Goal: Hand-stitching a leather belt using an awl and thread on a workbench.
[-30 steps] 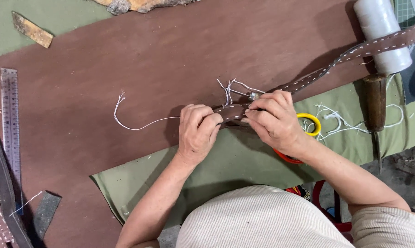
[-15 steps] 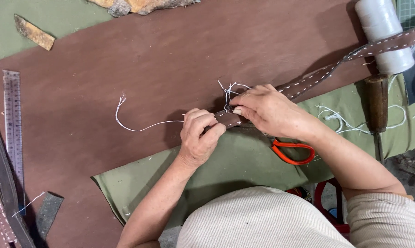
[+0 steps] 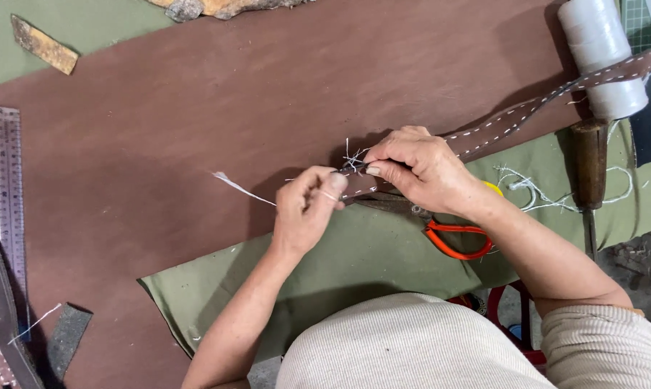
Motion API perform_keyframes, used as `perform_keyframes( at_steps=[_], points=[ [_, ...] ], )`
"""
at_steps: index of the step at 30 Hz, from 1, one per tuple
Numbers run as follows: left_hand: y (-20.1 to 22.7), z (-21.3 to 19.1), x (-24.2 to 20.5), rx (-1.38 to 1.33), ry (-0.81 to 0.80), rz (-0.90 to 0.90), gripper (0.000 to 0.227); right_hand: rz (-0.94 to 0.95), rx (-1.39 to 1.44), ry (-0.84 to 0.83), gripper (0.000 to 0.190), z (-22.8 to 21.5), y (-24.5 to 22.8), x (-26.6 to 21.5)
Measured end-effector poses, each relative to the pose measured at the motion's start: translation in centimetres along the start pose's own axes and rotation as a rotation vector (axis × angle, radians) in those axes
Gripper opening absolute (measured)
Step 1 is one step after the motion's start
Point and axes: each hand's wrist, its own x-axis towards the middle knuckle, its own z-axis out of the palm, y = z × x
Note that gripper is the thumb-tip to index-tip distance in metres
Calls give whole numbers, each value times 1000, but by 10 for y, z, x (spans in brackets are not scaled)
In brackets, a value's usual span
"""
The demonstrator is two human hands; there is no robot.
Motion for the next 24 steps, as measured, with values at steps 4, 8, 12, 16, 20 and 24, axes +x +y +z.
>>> perform_keyframes(
  at_steps=[4, 8, 12, 16, 20, 24],
  points=[
    [-1, 8, 4, -47, -19, 21, 9, -7, -37, -15, 9, 4, -3, -1],
    [-2, 10, 3, -81, -47, 66, 9, 28, -25, -39, 19, 11, 4, -3],
    [-16, 11, 4, -65, -40, 104, 11, 57, 10, -48, 8, 19, -14, 13],
    [-19, 11, 5, -96, -14, 96, 6, 182, 205, -11, 8, 19, -16, 15],
    [-19, 9, 6, -125, -23, 64, 8, 238, 257, 21, 12, 15, -24, 18],
    [-20, 9, 7, -138, -22, 52, 8, 181, 357, 47, 12, 20, -25, 16]
  ],
)
